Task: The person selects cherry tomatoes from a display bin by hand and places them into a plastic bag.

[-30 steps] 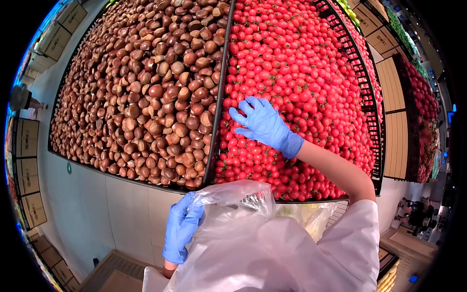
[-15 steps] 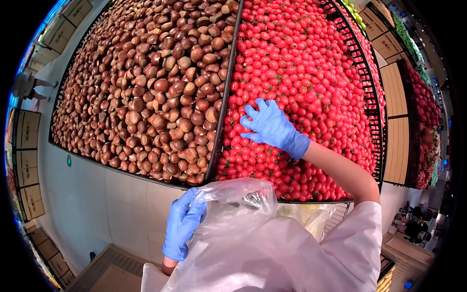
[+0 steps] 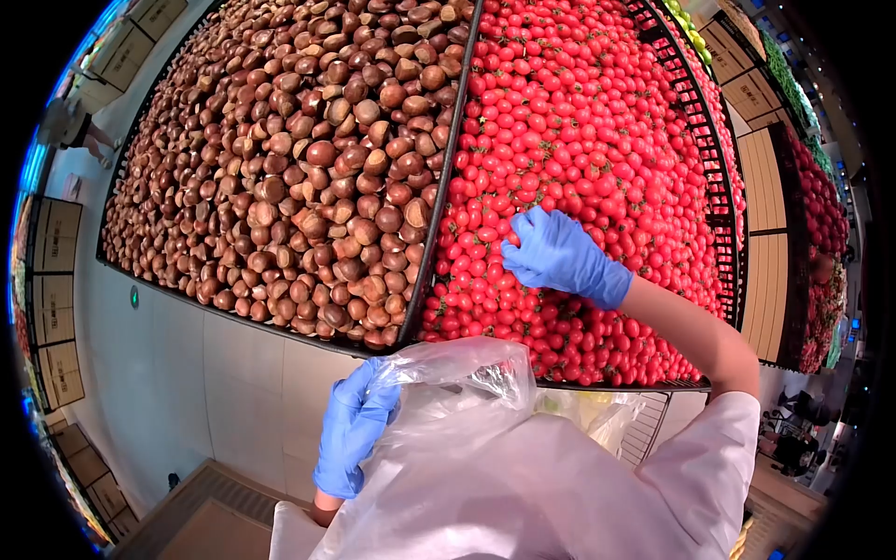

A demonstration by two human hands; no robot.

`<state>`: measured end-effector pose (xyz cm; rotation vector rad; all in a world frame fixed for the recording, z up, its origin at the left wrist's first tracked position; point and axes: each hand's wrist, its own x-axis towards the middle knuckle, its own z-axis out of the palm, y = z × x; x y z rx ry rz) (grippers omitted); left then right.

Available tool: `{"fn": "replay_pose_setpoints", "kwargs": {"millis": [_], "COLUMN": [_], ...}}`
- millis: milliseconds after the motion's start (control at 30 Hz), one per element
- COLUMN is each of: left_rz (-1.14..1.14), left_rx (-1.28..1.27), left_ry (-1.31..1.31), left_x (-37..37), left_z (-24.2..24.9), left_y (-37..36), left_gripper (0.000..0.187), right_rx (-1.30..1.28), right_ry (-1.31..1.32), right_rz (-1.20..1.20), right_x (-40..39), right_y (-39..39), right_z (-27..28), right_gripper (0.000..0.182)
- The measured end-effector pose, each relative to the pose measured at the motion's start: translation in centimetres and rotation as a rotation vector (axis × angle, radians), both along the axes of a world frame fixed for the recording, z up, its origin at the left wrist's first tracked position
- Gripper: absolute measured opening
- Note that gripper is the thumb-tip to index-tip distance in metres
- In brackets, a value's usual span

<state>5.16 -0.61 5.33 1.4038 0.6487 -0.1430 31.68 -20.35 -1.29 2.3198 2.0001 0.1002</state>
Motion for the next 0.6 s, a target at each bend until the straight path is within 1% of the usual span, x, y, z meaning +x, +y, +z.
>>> {"fn": "replay_pose_setpoints", "kwargs": {"millis": [33, 133, 167, 200, 267, 300, 333, 400, 467, 533, 600], "left_rz": [0.007, -0.014, -0.036, -0.042, -0.040, -0.039, -0.035, -0.027, -0.001, -0.002, -0.003], "left_rx": [-0.001, -0.008, -0.012, -0.014, -0.042, -0.040, -0.037, -0.036, -0.067, -0.076, -0.081], "left_ry": [0.016, 0.040, 0.046, 0.043, 0.066, 0.066, 0.050, 0.037, 0.053, 0.051, 0.049], "left_x": [0.1, 0.5, 0.6, 0.8, 1.1, 1.0, 0.9, 0.8, 0.8, 0.9, 1.0], "left_z": [0.1, -0.1, -0.2, -0.1, 0.2, 0.2, 0.1, 0.0, -0.2, -0.4, -0.5], "left_y": [0.0, 0.0, 0.1, 0.0, -0.1, 0.0, 0.1, 0.2, 0.3, 0.3, 0.2], "left_gripper": [0.024, 0.023, 0.022, 0.022, 0.020, 0.020, 0.020, 0.020, 0.019, 0.019, 0.019], "right_rx": [0.154, 0.141, 0.166, 0.164, -0.123, -0.005, -0.003, 0.130, 0.020, 0.045, 0.295], "right_ry": [-0.008, -0.019, -0.029, -0.033, -0.120, -0.058, -0.058, -0.076, -0.034, -0.126, -0.234], "right_rz": [0.060, 0.050, 0.103, 0.098, 0.012, 0.038, 0.041, 0.078, -0.179, -0.340, -0.468], "right_x": [0.2, -0.1, -0.1, -0.3, -0.7, -0.1, 0.6, 2.0, 3.5, 5.2, 6.8], "right_y": [-0.2, -0.2, -0.1, -0.1, 0.2, -0.3, -0.7, -1.9, -2.6, -3.8, -5.0], "right_z": [0.2, 0.0, -0.2, -0.1, 0.0, -0.2, 0.1, 1.4, 4.6, 6.5, 6.9], "right_gripper": [0.018, 0.017, 0.015, 0.015, 0.015, 0.015, 0.015, 0.015, 0.015, 0.013, 0.015]}}
